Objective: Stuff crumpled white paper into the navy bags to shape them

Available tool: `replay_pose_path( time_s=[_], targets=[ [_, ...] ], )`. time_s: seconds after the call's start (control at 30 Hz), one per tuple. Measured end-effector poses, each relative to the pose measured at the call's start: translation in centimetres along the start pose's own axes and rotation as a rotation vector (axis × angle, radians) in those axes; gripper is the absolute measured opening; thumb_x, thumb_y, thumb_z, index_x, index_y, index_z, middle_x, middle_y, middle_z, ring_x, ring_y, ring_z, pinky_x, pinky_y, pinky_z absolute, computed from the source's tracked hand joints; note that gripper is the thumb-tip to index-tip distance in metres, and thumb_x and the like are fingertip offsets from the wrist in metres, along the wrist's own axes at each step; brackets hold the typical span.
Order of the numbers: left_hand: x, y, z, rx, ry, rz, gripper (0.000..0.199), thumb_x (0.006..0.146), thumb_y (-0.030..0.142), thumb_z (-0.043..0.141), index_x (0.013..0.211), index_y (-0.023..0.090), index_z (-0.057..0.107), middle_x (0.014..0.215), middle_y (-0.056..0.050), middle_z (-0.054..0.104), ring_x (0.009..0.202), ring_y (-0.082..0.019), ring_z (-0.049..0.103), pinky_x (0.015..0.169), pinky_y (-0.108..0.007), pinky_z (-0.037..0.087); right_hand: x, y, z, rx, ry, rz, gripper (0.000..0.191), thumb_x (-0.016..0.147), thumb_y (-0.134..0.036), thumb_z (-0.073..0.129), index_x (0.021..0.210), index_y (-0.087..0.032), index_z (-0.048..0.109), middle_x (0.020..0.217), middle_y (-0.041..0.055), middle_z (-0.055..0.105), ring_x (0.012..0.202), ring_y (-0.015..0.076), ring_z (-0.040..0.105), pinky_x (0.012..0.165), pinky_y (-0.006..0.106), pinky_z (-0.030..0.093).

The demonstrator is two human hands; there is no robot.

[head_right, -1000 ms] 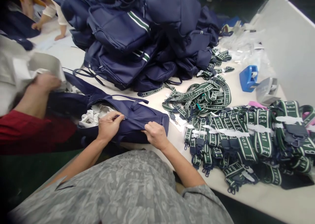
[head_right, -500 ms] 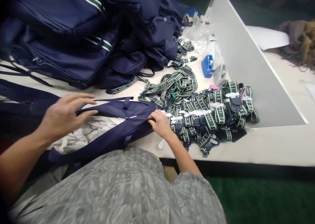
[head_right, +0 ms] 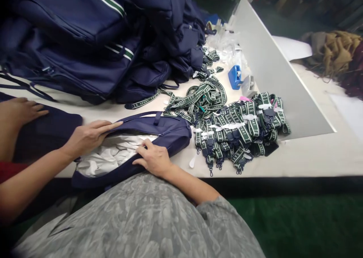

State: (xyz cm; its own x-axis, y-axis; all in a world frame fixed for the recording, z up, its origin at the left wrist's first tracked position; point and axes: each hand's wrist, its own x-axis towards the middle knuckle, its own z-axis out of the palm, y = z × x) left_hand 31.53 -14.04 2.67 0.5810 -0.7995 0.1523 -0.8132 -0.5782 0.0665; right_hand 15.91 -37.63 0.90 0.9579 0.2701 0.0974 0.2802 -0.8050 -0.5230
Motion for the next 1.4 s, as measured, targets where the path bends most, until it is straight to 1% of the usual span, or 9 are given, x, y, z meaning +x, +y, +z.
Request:
replay_pose_path(
  time_s=[0.23, 0.33, 0.47, 0.6, 0.7, 0.8, 1.03, 1.27, 1.4],
  targets=[
    [-3.7, 0.9, 0.6, 0.054, 0.032, 0.255, 0.045, 0.099, 0.014, 0.037, 0.142, 0.014, 0.05, 0.089, -0.004, 0.068, 0.074, -0.017, 0.06, 0.07, -0.029, 0.046, 2.8, 2.1, -0.1, 0.19, 0.087, 0.052, 0.017, 0.089, -0.036, 0.069, 0.084, -0.021, 0.067, 0.098, -0.0009, 0.063, 0.085, 0.0105, 0.06, 0.072, 0.021, 0.04],
    [-3.0, 2.4, 1.6, 0.11, 0.093, 0.15, 0.045, 0.095, 0.009, 0.04, 0.139, 0.009, 0.052, 0.088, -0.006, 0.067, 0.071, -0.018, 0.06, 0.064, -0.031, 0.044, 6.6, 4.2, -1.0, 0.297, 0.078, 0.032, 0.018, 0.078, -0.029, 0.08, 0.076, -0.019, 0.066, 0.09, -0.0026, 0.06, 0.08, 0.01, 0.057, 0.071, 0.021, 0.039],
    [0.4, 5.2, 2.7, 0.213, 0.019, -0.026, 0.05, 0.091, 0.002, 0.034, 0.138, 0.002, 0.052, 0.09, -0.009, 0.066, 0.074, -0.021, 0.063, 0.062, -0.033, 0.045, 11.2, 7.8, -2.8, 0.44, 0.037, 0.0, 0.024, 0.061, -0.018, 0.089, 0.07, -0.016, 0.067, 0.08, -0.0033, 0.056, 0.075, 0.0106, 0.055, 0.071, 0.022, 0.041],
    [2.6, 7.3, 3.4, 0.22, -0.062, -0.071, 0.058, 0.093, 0.002, 0.029, 0.15, 0.005, 0.038, 0.089, -0.008, 0.066, 0.071, -0.021, 0.064, 0.059, -0.034, 0.045, 12.0, 10.6, -4.3, 0.727, -0.023, 0.125, 0.017, 0.074, -0.027, 0.078, 0.08, -0.015, 0.069, 0.079, -0.0002, 0.06, 0.068, 0.012, 0.057, 0.066, 0.025, 0.047],
    [2.7, 7.6, 3.5, 0.134, -0.106, -0.029, 0.062, 0.091, 0.002, 0.033, 0.152, 0.01, 0.034, 0.09, -0.006, 0.069, 0.072, -0.02, 0.065, 0.061, -0.033, 0.047, 11.0, 11.7, -4.7, 0.702, 0.256, 0.331, 0.022, 0.082, -0.03, 0.068, 0.098, -0.015, 0.067, 0.093, 0.0033, 0.062, 0.064, 0.0104, 0.058, 0.064, 0.026, 0.05],
    [2.5, 7.1, 3.7, -0.006, -0.116, -0.017, 0.065, 0.087, 0.003, 0.039, 0.151, 0.014, 0.038, 0.1, -0.006, 0.072, 0.081, -0.019, 0.068, 0.065, -0.03, 0.048, 10.6, 12.3, -5.3, 0.335, 0.454, 0.377, 0.035, 0.078, -0.027, 0.073, 0.111, -0.019, 0.065, 0.116, 0.0051, 0.057, 0.064, 0.0068, 0.054, 0.074, 0.027, 0.051],
    [2.2, 5.1, 3.9, -0.211, 0.011, 0.024, 0.057, 0.089, 0.011, 0.041, 0.144, 0.019, 0.049, 0.097, -0.003, 0.074, 0.076, -0.015, 0.067, 0.06, -0.025, 0.045, 13.1, 13.2, -7.7, 0.069, 0.17, 0.426, 0.043, 0.068, -0.027, 0.086, 0.104, -0.014, 0.066, 0.09, -0.0001, 0.058, 0.079, 0.0119, 0.055, 0.078, 0.024, 0.046],
    [1.9, 4.5, 3.7, -0.194, 0.061, 0.04, 0.057, 0.086, 0.006, 0.042, 0.14, 0.02, 0.056, 0.088, -0.003, 0.073, 0.068, -0.016, 0.065, 0.054, -0.027, 0.04, 15.3, 12.8, -10.5, 0.011, -0.218, 0.456, 0.027, 0.075, -0.033, 0.081, 0.067, -0.014, 0.063, 0.059, -0.004, 0.057, 0.06, 0.0101, 0.053, 0.061, 0.022, 0.037],
    [1.8, 4.2, 4.0, -0.189, 0.066, 0.046, 0.059, 0.084, 0.005, 0.043, 0.14, 0.019, 0.055, 0.093, -0.003, 0.074, 0.07, -0.017, 0.066, 0.056, -0.029, 0.042, 15.7, 12.2, -11.1, -0.139, -0.236, 0.36, 0.024, 0.076, -0.036, 0.081, 0.073, -0.016, 0.068, 0.072, -0.0015, 0.065, 0.068, 0.0103, 0.055, 0.063, 0.021, 0.035]
  ],
)
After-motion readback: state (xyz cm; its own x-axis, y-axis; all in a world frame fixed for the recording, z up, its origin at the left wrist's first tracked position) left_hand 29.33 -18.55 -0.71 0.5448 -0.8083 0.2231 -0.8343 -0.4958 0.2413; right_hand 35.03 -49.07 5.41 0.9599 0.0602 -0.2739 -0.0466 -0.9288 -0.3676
